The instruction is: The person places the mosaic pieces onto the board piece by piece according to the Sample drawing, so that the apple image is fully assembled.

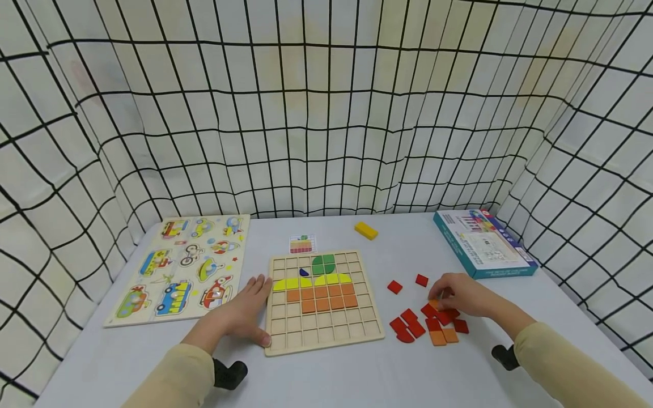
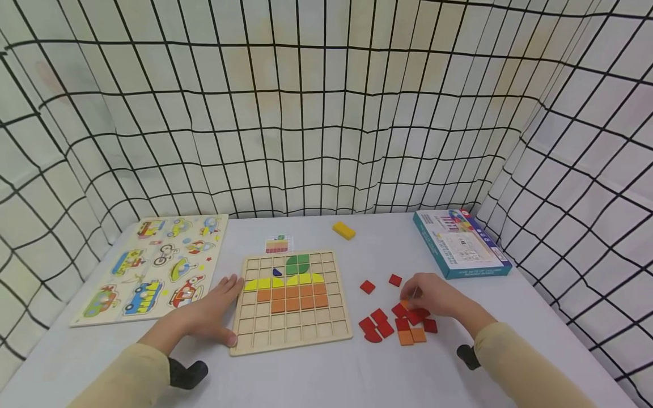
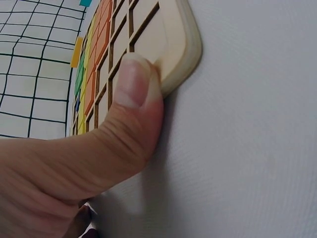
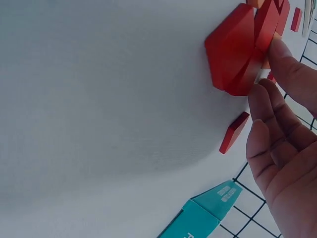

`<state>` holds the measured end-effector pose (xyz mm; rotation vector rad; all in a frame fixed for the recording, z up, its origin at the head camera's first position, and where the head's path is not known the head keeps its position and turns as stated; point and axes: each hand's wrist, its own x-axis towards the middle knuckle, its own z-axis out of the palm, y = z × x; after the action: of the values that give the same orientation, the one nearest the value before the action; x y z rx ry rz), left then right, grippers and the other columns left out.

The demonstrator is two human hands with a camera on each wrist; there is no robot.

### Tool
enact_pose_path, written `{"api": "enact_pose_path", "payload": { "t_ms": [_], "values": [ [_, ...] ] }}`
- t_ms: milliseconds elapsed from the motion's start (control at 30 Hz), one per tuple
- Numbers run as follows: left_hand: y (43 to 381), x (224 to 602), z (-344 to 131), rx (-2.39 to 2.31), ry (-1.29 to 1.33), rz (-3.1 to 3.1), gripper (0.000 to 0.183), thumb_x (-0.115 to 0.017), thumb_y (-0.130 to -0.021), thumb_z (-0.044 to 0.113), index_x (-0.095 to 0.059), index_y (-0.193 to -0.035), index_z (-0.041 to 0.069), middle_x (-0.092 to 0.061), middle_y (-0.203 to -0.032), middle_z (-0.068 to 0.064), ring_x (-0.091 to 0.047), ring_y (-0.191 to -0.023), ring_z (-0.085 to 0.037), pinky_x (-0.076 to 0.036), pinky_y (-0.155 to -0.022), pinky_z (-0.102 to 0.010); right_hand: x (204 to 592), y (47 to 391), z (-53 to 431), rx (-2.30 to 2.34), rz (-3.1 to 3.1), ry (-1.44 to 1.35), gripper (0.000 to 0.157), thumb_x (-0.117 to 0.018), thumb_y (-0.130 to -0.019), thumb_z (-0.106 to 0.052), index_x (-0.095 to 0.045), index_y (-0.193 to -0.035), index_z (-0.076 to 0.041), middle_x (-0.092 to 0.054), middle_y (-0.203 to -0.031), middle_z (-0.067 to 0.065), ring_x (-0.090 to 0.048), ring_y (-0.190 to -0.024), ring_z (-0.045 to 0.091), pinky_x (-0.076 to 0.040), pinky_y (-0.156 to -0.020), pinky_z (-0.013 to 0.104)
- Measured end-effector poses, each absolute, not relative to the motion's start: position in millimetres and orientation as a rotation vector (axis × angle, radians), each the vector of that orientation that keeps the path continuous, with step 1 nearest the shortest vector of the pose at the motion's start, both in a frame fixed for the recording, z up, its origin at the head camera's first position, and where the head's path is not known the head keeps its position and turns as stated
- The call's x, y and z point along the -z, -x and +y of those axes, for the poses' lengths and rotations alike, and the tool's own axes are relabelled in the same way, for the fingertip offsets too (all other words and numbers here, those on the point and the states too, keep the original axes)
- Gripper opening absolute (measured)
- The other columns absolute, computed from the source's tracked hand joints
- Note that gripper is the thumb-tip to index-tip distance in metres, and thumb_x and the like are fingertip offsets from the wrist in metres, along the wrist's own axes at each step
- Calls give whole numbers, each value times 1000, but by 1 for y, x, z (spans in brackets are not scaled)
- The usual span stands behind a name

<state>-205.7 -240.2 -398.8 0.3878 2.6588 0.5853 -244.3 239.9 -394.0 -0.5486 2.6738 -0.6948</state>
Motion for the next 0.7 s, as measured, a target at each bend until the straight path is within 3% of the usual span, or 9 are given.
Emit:
{"api": "enact_pose_path", "payload": {
  "t_ms": [233,533,700],
  "values": [
    [205,399,-242,-576,-387,2666,126,-94,-70,34,-17,-159,-9,-8,-168,-33,-3,-156,-52,-13,-126,-65,394,248,239,682,2674,535,18,-76,-91,-9,-72,-108,-11,-66,-103,2,-57,-92,16,-56,-74,24],
    [203,397,-241,-584,-373,2660,125,-95,-70,32,-17,-159,-9,-8,-167,-33,-3,-156,-52,-12,-127,-64,392,248,235,675,2730,536,16,-79,-88,-10,-64,-92,-14,-63,-87,-2,-56,-84,15,-53,-66,21],
    [204,396,-240,-580,-368,2660,125,-95,-69,33,-18,-159,-8,-8,-168,-32,-3,-156,-52,-13,-127,-64,387,255,220,695,2766,534,14,-78,-90,-9,-64,-90,-13,-64,-87,-2,-58,-84,15,-54,-70,22]
  ]
}}
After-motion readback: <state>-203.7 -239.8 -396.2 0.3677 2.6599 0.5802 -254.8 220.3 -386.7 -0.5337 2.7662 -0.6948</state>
